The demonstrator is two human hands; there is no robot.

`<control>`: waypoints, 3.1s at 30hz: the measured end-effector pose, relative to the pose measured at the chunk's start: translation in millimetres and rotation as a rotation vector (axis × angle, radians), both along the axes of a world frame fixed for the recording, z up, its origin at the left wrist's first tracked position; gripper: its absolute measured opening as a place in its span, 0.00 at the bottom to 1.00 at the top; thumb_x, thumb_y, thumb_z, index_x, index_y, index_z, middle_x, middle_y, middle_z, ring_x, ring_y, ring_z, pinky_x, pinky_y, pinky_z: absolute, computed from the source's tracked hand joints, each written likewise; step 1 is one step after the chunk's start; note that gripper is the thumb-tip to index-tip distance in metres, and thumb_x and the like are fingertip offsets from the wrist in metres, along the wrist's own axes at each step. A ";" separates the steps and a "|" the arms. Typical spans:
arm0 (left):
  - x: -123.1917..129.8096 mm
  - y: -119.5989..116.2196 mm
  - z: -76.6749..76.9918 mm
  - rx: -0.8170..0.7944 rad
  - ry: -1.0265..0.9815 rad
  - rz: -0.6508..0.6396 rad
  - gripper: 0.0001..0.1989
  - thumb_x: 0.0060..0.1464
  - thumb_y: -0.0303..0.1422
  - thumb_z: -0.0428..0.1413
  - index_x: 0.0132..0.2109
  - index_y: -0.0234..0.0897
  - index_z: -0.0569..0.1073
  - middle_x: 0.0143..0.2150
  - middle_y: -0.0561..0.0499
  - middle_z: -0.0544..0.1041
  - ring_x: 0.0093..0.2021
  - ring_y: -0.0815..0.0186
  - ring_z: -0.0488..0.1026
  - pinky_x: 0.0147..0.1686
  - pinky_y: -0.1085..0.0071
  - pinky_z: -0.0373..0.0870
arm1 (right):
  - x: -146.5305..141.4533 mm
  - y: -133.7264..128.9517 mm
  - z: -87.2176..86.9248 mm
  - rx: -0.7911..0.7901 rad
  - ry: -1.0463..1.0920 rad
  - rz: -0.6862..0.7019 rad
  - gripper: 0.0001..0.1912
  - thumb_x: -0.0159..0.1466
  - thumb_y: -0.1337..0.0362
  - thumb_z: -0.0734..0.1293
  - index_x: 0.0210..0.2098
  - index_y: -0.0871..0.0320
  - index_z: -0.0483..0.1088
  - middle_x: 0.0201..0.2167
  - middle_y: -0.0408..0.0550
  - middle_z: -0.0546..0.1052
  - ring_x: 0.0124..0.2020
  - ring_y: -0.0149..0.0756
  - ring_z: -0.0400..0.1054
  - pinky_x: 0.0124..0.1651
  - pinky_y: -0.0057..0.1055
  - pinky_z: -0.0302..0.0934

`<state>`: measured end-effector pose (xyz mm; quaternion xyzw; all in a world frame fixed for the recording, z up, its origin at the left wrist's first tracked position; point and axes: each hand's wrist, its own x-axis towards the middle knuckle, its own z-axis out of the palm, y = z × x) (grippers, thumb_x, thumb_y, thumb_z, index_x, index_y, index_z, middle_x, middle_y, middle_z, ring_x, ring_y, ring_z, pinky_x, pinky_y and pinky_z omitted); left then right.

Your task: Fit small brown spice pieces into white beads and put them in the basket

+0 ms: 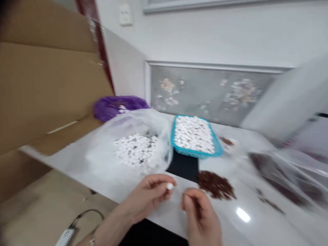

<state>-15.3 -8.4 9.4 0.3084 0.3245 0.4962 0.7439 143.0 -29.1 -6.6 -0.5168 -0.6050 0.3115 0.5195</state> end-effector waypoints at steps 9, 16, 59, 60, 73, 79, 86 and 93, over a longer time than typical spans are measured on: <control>8.4 -0.6 -4.0 -0.223 -0.232 -0.094 0.04 0.48 0.30 0.62 0.32 0.34 0.77 0.29 0.54 0.72 0.29 0.77 0.69 0.34 0.82 0.68 | -25.5 -8.5 26.9 0.059 0.116 0.054 0.05 0.66 0.67 0.58 0.33 0.56 0.63 0.30 0.43 0.66 0.31 0.30 0.63 0.35 0.27 0.62; 13.5 -1.9 -9.3 -0.123 -0.155 -0.076 0.05 0.51 0.31 0.60 0.32 0.33 0.77 0.26 0.54 0.70 0.25 0.78 0.66 0.30 0.82 0.66 | -19.6 -13.8 17.7 0.022 0.097 0.070 0.07 0.65 0.67 0.58 0.31 0.57 0.63 0.32 0.45 0.65 0.33 0.32 0.63 0.36 0.29 0.60; 13.2 3.3 -7.7 -0.110 -0.065 -0.111 0.17 0.48 0.30 0.62 0.46 0.39 0.69 0.31 0.54 0.73 0.31 0.73 0.70 0.39 0.74 0.67 | -6.3 -9.1 26.7 -0.083 0.051 0.190 0.11 0.65 0.66 0.61 0.44 0.51 0.71 0.36 0.46 0.68 0.36 0.31 0.66 0.39 0.27 0.62; 12.9 2.7 -7.5 -0.103 -0.055 -0.116 0.17 0.48 0.30 0.62 0.46 0.39 0.69 0.32 0.53 0.73 0.32 0.72 0.70 0.39 0.74 0.67 | -7.0 -9.5 26.5 -0.081 0.041 0.180 0.10 0.65 0.66 0.61 0.43 0.51 0.72 0.36 0.45 0.68 0.36 0.32 0.66 0.39 0.27 0.62; 14.0 -0.1 -13.4 -0.018 -0.032 -0.187 0.14 0.48 0.29 0.62 0.43 0.37 0.72 0.33 0.51 0.74 0.33 0.71 0.70 0.39 0.72 0.64 | -20.6 -14.4 4.2 0.051 0.010 0.061 0.06 0.66 0.68 0.56 0.35 0.56 0.63 0.33 0.44 0.65 0.35 0.32 0.63 0.38 0.29 0.59; 17.0 -1.8 -8.5 0.000 0.020 -0.161 0.12 0.49 0.32 0.61 0.42 0.37 0.73 0.33 0.51 0.73 0.34 0.70 0.69 0.40 0.70 0.64 | -24.5 -12.9 -1.6 0.049 0.056 -0.012 0.07 0.66 0.63 0.57 0.34 0.56 0.63 0.29 0.42 0.65 0.31 0.31 0.63 0.35 0.28 0.60; 14.9 -3.7 -8.0 -0.026 -0.031 -0.150 0.12 0.53 0.36 0.57 0.44 0.37 0.73 0.42 0.48 0.72 0.34 0.73 0.67 0.42 0.71 0.64 | 10.3 30.6 34.6 0.107 0.020 -0.114 0.09 0.65 0.58 0.59 0.38 0.58 0.64 0.24 0.41 0.68 0.25 0.30 0.64 0.30 0.27 0.61; 12.4 -6.2 -8.9 -0.032 -0.073 -0.183 0.11 0.51 0.37 0.58 0.41 0.36 0.75 0.41 0.46 0.73 0.33 0.72 0.68 0.39 0.72 0.65 | 47.7 121.1 53.6 0.195 -0.214 -0.253 0.10 0.58 0.61 0.63 0.39 0.58 0.67 0.34 0.50 0.75 0.34 0.37 0.70 0.38 0.33 0.64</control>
